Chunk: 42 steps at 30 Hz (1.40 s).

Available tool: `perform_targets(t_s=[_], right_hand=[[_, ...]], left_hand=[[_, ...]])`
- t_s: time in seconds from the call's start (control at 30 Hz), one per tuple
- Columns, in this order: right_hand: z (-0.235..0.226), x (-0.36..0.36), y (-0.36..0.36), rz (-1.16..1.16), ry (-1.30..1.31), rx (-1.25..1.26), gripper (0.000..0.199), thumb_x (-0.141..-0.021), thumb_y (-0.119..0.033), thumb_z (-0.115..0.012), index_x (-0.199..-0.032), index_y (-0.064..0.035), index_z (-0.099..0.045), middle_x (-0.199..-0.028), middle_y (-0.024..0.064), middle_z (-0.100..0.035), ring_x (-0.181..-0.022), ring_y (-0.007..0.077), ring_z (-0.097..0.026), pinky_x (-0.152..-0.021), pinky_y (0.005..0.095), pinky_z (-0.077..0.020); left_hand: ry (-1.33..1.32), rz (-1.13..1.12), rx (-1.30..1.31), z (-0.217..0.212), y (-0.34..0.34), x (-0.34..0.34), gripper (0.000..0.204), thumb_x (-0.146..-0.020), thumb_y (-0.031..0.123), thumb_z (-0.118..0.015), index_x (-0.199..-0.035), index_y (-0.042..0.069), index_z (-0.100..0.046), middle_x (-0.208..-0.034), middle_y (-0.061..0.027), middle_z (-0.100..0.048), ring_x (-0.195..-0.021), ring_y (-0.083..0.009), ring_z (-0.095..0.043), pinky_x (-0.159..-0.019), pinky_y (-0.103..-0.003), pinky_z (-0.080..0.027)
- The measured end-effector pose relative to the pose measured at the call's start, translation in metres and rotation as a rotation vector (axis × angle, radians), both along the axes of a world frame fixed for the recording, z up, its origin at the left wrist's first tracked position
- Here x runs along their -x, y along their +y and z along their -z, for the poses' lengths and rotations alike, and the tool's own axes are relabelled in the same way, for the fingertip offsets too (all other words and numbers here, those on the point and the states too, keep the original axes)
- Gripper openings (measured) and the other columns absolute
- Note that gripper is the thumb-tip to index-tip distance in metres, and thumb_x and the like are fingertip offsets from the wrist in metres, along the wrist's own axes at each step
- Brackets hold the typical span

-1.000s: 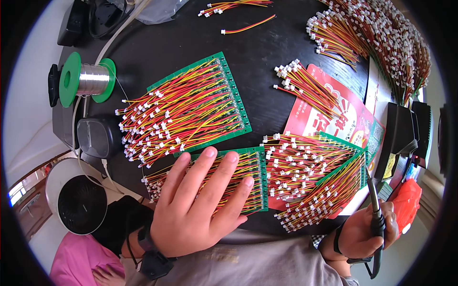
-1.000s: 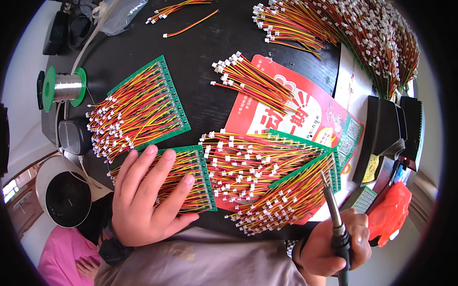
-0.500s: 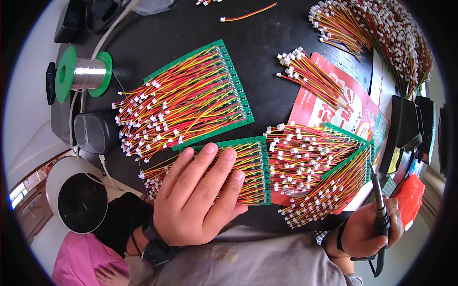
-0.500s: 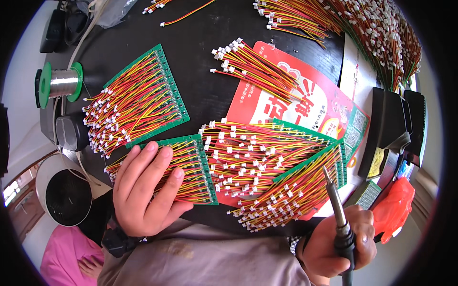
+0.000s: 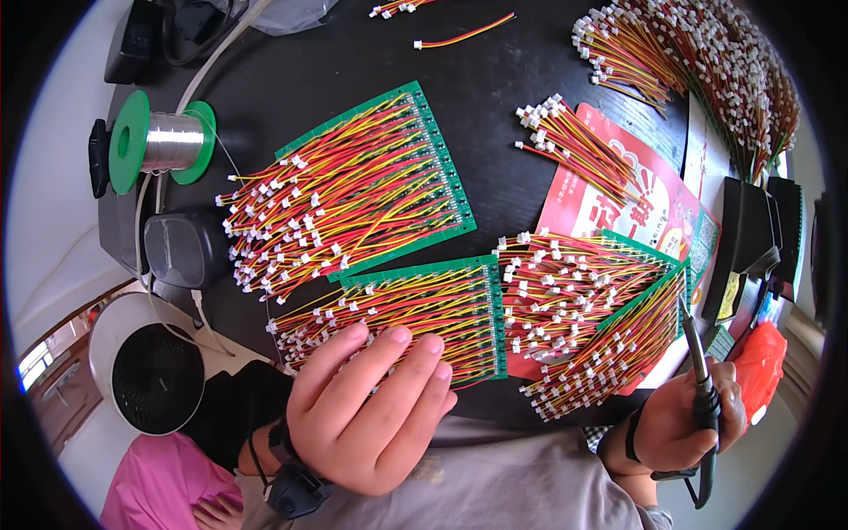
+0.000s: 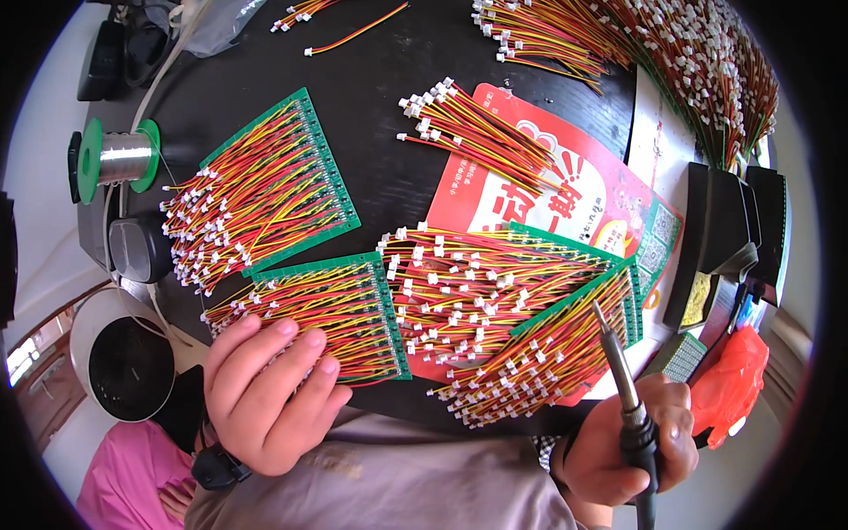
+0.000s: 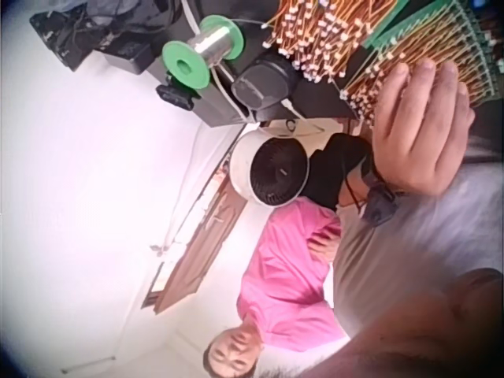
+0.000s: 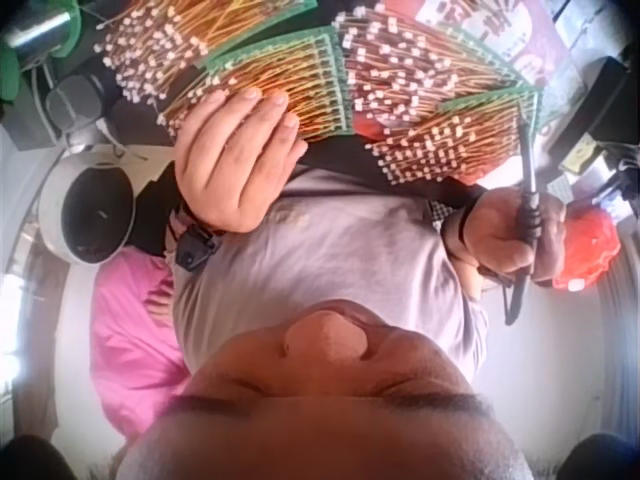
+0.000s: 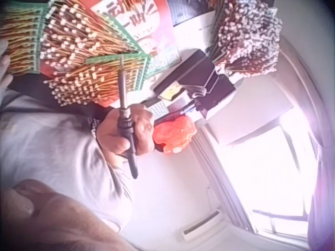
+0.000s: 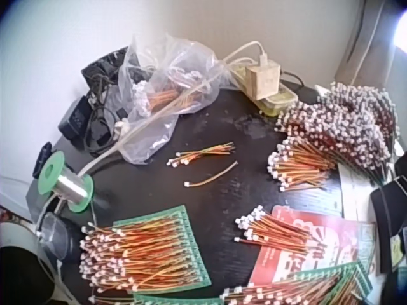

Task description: Soldering wires onto multiple printed circuit boards.

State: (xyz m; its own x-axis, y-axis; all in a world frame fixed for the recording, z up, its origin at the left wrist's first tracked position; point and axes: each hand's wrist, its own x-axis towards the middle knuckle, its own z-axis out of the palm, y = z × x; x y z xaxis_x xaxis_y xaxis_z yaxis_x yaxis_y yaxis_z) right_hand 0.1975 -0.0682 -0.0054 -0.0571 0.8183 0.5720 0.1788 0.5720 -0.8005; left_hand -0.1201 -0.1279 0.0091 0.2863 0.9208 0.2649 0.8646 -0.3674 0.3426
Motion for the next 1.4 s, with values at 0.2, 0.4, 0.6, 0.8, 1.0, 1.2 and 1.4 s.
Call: perform_targets(t_s=[0.2, 0.4, 0.6, 0.8, 1.0, 1.2, 1.4], right_hand=[[-0.001, 0.006, 0.004, 0.008, -0.024, 0.005, 0.050, -0.104, -0.045, -0.050, -0.128, -0.0011, -0.055, -0.103, 0.0149, -0.057, -0.099, 0.0245, -0.049, -0.090, 0.0376, -0.0412], [-0.003, 0.021, 0.006, 0.233, -0.158, -0.024, 0.047, -0.102, -0.051, -0.053, -0.120, -0.0085, -0.051, -0.092, 0.0069, -0.056, -0.076, 0.0203, -0.046, -0.065, 0.0368, -0.0359], [-0.030, 0.072, -0.007, -0.114, -0.231, 0.145, 0.040, -0.098, -0.039, -0.062, -0.104, -0.0001, -0.051, -0.070, 0.0093, -0.049, -0.054, 0.0167, -0.046, -0.052, 0.0304, -0.0352], [-0.031, 0.088, 0.003, -0.144, -0.330, 0.191, 0.037, -0.098, -0.035, -0.061, -0.105, 0.0004, -0.052, -0.071, 0.0090, -0.051, -0.057, 0.0167, -0.048, -0.053, 0.0302, -0.0365], [-0.022, 0.075, 0.002, -0.097, -0.251, 0.007, 0.043, -0.099, -0.042, -0.056, -0.107, 0.0003, -0.053, -0.069, 0.0081, -0.046, -0.059, 0.0167, -0.044, -0.054, 0.0320, -0.0335], [-0.010, 0.064, 0.005, 0.079, -0.163, -0.009, 0.044, -0.102, -0.044, -0.051, -0.111, -0.0002, -0.054, -0.071, 0.0074, -0.044, -0.067, 0.0172, -0.041, -0.060, 0.0322, -0.0294], [-0.007, 0.059, 0.003, 0.030, -0.193, 0.035, 0.045, -0.102, -0.046, -0.050, -0.111, -0.0019, -0.056, -0.071, 0.0061, -0.044, -0.066, 0.0166, -0.042, -0.059, 0.0326, -0.0301]], left_hand=[[-0.064, 0.039, -0.014, 0.011, 0.004, -0.006, 0.029, -0.082, 0.020, -0.078, -0.103, 0.002, -0.073, -0.107, -0.0139, -0.073, -0.094, -0.0281, -0.066, -0.084, -0.047, -0.057], [-0.047, 0.016, -0.033, 0.017, 0.009, -0.006, 0.026, -0.085, 0.020, -0.077, -0.101, 0.001, -0.075, -0.107, -0.0130, -0.072, -0.094, -0.0274, -0.066, -0.085, -0.046, -0.057], [-0.039, -0.039, -0.078, 0.022, -0.002, -0.012, 0.018, -0.089, 0.016, -0.072, -0.096, 0.000, -0.076, -0.111, -0.0114, -0.073, -0.102, -0.0255, -0.068, -0.089, -0.041, -0.058], [0.004, -0.119, -0.115, 0.007, -0.013, -0.005, 0.025, -0.086, 0.021, -0.075, -0.096, -0.002, -0.075, -0.107, -0.0149, -0.074, -0.101, -0.0308, -0.068, -0.086, -0.047, -0.058], [0.001, -0.202, -0.058, 0.001, 0.003, 0.027, 0.025, -0.088, 0.021, -0.072, -0.101, 0.000, -0.075, -0.114, -0.0137, -0.072, -0.109, -0.0330, -0.066, -0.089, -0.049, -0.056], [0.114, -0.147, -0.002, -0.005, 0.035, 0.036, 0.021, -0.089, 0.016, -0.069, -0.106, 0.006, -0.076, -0.126, -0.0067, -0.071, -0.126, -0.0294, -0.060, -0.099, -0.048, -0.050], [0.006, -0.120, 0.110, 0.006, 0.047, 0.052, 0.055, -0.066, 0.009, -0.083, -0.119, 0.004, -0.071, -0.130, -0.0160, -0.066, -0.118, -0.0393, -0.061, -0.093, -0.049, -0.052]])
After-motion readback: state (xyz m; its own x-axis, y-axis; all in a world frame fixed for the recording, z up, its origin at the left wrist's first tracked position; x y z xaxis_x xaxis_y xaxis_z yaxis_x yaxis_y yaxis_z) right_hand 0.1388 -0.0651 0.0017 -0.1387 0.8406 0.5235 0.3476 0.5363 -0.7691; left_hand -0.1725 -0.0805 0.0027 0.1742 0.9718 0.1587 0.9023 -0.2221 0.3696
